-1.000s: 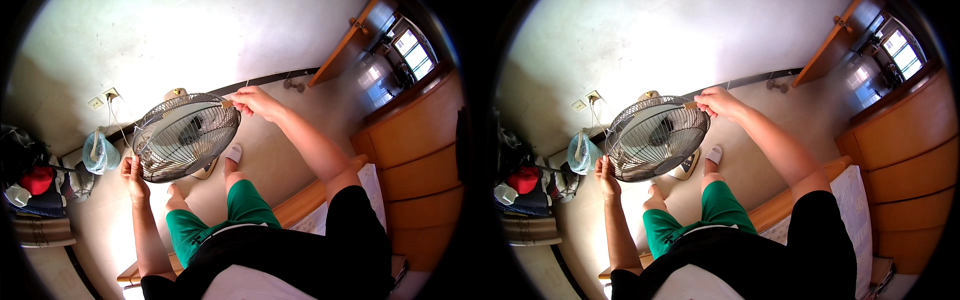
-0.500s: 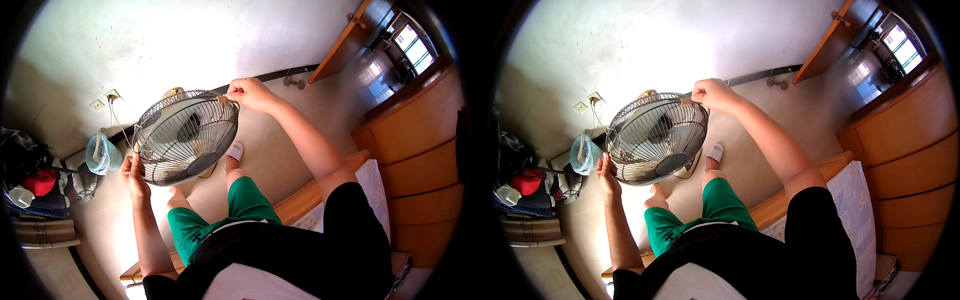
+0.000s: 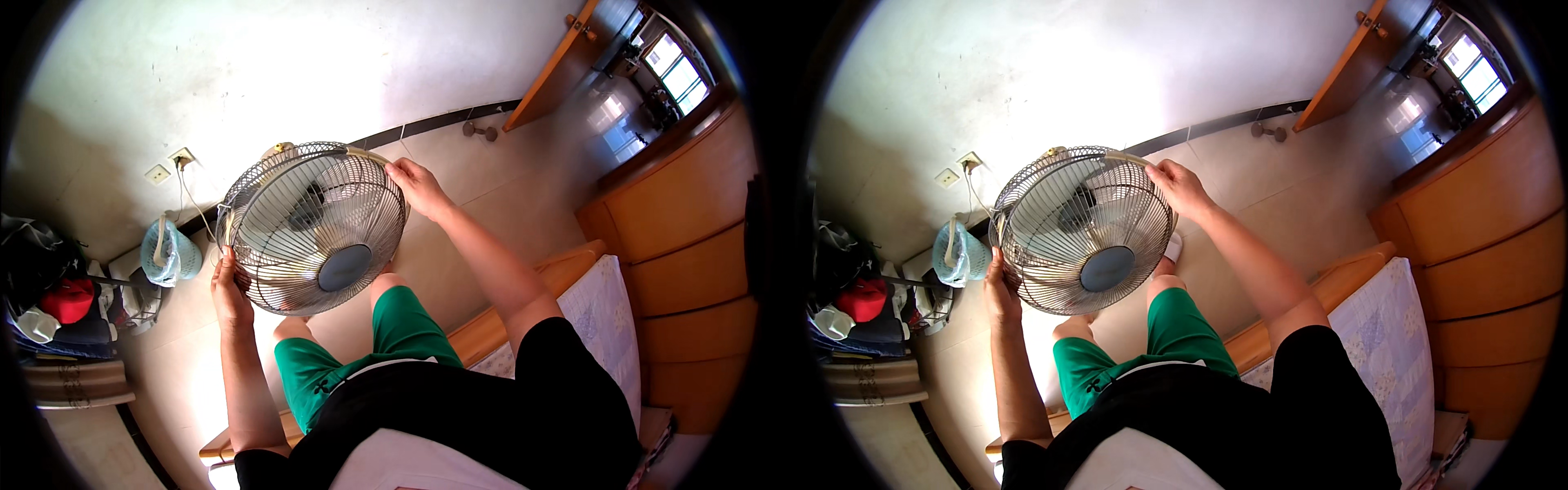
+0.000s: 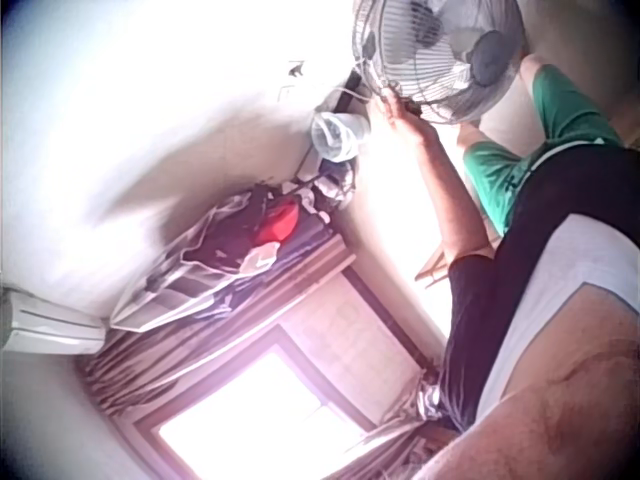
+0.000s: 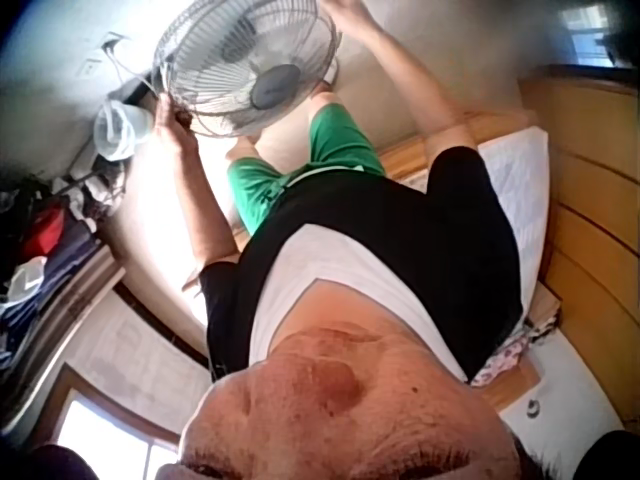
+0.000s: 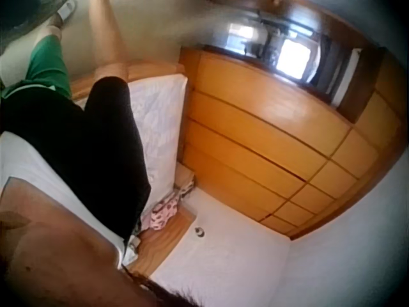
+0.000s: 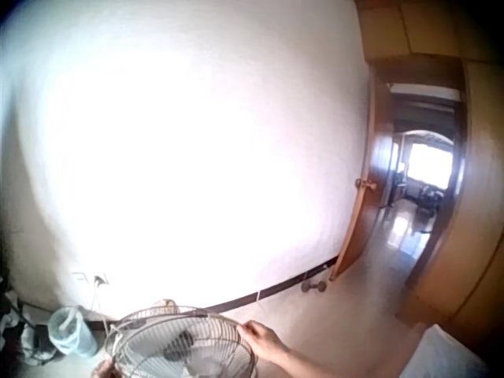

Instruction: The person attaches the front metal grill of a desk fan by hand, aligning the edges and securing the locking clips.

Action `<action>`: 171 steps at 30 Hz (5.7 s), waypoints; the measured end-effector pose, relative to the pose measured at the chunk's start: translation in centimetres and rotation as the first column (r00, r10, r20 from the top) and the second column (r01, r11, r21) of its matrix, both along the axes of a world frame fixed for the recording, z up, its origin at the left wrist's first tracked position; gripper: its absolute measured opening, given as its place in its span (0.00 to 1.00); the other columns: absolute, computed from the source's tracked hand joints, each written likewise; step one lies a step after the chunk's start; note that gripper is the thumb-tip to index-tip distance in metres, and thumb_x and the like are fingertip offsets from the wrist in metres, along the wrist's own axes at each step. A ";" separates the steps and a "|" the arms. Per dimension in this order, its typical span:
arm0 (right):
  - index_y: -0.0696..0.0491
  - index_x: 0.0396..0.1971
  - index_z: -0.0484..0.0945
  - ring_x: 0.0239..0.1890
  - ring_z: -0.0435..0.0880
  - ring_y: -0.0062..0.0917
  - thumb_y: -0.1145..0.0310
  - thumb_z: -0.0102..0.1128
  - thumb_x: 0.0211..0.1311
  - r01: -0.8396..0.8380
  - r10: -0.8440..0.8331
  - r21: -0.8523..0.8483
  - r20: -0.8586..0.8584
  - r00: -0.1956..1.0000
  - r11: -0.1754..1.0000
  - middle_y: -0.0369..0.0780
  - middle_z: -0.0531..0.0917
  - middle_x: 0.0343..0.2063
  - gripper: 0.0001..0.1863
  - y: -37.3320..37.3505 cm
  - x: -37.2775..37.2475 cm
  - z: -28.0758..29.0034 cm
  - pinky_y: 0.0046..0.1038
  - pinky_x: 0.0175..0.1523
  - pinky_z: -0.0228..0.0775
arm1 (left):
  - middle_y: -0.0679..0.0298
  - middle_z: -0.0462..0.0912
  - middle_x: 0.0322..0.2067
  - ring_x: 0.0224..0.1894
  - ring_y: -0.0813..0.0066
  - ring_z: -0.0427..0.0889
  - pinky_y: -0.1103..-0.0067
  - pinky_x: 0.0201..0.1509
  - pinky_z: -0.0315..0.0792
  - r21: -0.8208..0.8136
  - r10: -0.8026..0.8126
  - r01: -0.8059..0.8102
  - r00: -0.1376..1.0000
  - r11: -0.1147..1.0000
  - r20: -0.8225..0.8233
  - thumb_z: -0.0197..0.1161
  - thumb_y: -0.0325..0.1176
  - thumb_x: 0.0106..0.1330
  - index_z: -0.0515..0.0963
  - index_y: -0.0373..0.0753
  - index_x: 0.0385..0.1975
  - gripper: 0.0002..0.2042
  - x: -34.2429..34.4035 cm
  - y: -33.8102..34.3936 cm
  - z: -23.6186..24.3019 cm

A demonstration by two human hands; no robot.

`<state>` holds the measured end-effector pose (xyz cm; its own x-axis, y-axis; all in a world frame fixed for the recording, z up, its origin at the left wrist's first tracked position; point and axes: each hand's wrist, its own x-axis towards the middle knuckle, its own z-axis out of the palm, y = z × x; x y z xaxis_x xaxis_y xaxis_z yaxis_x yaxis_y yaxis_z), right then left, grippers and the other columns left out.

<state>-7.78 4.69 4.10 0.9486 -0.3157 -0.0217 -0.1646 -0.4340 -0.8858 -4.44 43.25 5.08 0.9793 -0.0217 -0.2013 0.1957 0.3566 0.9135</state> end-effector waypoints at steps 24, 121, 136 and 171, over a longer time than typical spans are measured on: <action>0.55 0.46 0.78 0.43 0.80 0.21 0.57 0.56 0.71 -0.152 0.094 0.182 0.292 0.952 0.972 0.37 0.83 0.40 0.16 1.4 2.3 2.9 0.27 0.50 0.72 | 0.81 0.62 0.17 0.19 0.90 0.56 0.85 0.23 0.48 -0.035 0.037 -0.034 0.995 0.999 0.091 0.59 0.43 0.73 0.71 0.48 0.23 0.14 -3.2 0.1 -2.1; 0.47 0.37 0.84 0.32 0.85 0.37 0.55 0.57 0.65 -0.331 0.342 -0.519 -0.078 0.937 0.788 0.40 0.86 0.27 0.13 1.5 1.1 8.9 0.36 0.38 0.74 | 0.63 0.80 0.51 0.53 0.74 0.77 0.76 0.58 0.70 -0.114 -0.142 0.145 0.989 0.983 0.037 0.51 0.49 0.75 0.74 0.34 0.54 0.23 -0.3 3.8 -7.1; 0.52 0.33 0.75 0.30 0.82 0.44 0.65 0.54 0.66 -0.190 0.320 -0.538 0.160 0.934 0.822 0.44 0.82 0.25 0.06 0.7 -0.5 6.6 0.42 0.35 0.71 | 0.70 0.80 0.41 0.45 0.80 0.74 0.79 0.51 0.66 0.455 -0.133 0.109 0.991 0.884 0.020 0.51 0.54 0.74 0.75 0.41 0.45 0.21 -1.4 2.0 -10.7; 0.55 0.37 0.81 0.24 0.79 0.27 0.68 0.60 0.62 -0.227 0.266 -0.245 0.140 0.954 0.943 0.40 0.81 0.21 0.08 -0.2 -0.2 7.4 0.31 0.33 0.68 | 0.65 0.82 0.30 0.41 0.65 0.80 0.67 0.58 0.59 0.896 -0.814 -0.383 0.433 0.224 0.389 0.60 0.31 0.63 0.79 0.43 0.31 0.03 1.7 -21.3 8.3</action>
